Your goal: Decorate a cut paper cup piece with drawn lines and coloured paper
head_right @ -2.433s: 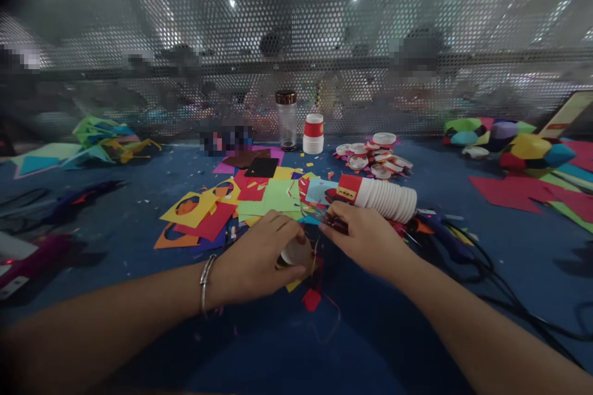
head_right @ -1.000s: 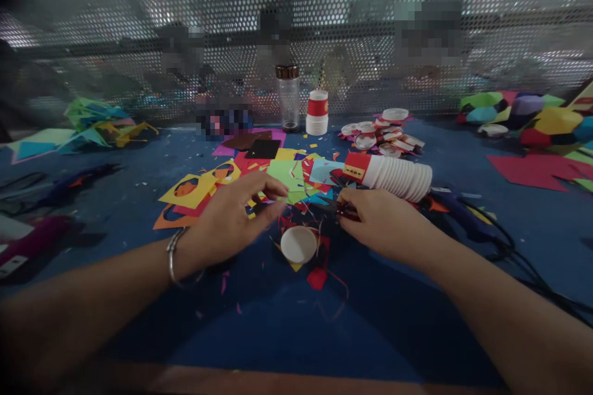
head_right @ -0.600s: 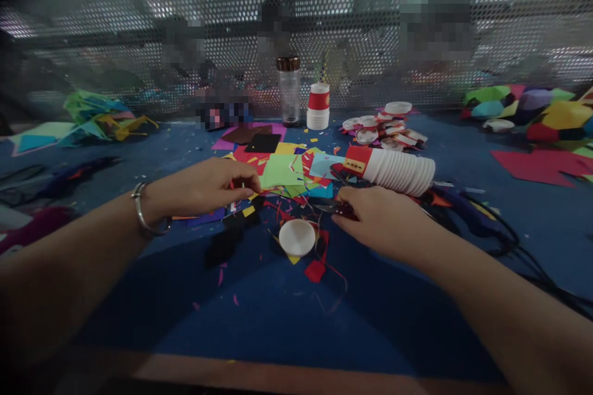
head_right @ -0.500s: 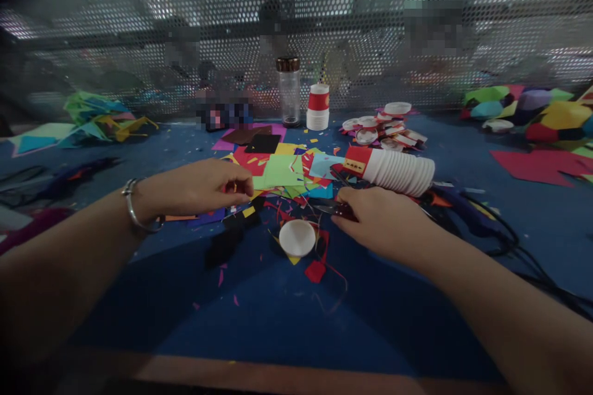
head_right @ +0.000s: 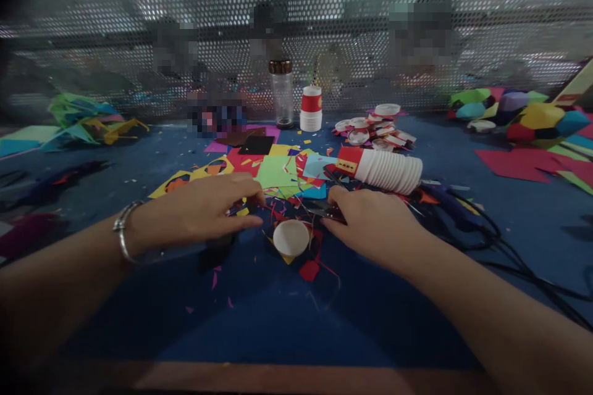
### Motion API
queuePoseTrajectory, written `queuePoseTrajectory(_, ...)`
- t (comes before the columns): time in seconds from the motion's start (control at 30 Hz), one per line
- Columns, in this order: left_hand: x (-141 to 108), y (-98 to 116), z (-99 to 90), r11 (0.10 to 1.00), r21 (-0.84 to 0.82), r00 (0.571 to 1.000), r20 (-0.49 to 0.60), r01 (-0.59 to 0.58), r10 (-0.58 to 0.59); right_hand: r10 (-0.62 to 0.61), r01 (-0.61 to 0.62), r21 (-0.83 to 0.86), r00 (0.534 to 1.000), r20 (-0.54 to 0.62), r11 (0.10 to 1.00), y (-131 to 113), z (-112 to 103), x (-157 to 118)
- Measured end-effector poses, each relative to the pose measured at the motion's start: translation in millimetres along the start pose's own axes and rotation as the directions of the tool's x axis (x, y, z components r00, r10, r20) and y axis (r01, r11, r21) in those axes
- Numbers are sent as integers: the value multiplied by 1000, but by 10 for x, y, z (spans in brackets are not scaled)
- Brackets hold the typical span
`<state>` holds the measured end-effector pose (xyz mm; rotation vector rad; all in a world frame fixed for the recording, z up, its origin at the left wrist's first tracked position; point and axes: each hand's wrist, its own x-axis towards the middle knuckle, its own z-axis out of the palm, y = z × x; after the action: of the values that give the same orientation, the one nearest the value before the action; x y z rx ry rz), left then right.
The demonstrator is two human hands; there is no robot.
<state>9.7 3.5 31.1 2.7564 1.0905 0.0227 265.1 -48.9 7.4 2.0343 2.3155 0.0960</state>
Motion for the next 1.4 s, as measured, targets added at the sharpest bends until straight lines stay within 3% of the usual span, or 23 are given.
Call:
queuePoseTrajectory(0.17, -22, -169, -154, 980, 152, 987, 84, 125, -139, -6, 6, -14, 1000, 18, 1000, -1, -15, -11)
queuePoseTrajectory(0.37, -56, -135, -166, 969, 222, 976, 161, 112, -149, -17, 17, -4, 1000, 23, 1000, -19, -9, -18)
queuePoseTrajectory(0.53, -53, -137, -115, 978, 189, 966, 222, 88, -130, -44, 44, 1, 999, 4, 999, -17, -7, -30)
queuePoseTrajectory(0.87, -12, -257, -93, 985, 126, 964, 220, 121, -147, -27, 28, -14, 999, 33, 1000, -56, -26, -34)
queuePoseTrajectory(1.13, 9, -240, -189, 988, 101, 963, 232, 113, -134, -29, 29, -25, 999, 19, 999, -70, -21, -43)
queuePoseTrajectory(1.27, -11, -270, -266, 996, -26, 985, 152, 83, -78, -21, 21, -16, 1000, 4, 1000, -47, -9, -31)
queuePoseTrajectory(1.4, 20, -239, -215, 934, -351, 995, 86, 75, -48, -9, 9, -41, 1000, -7, 999, -9, 13, -12)
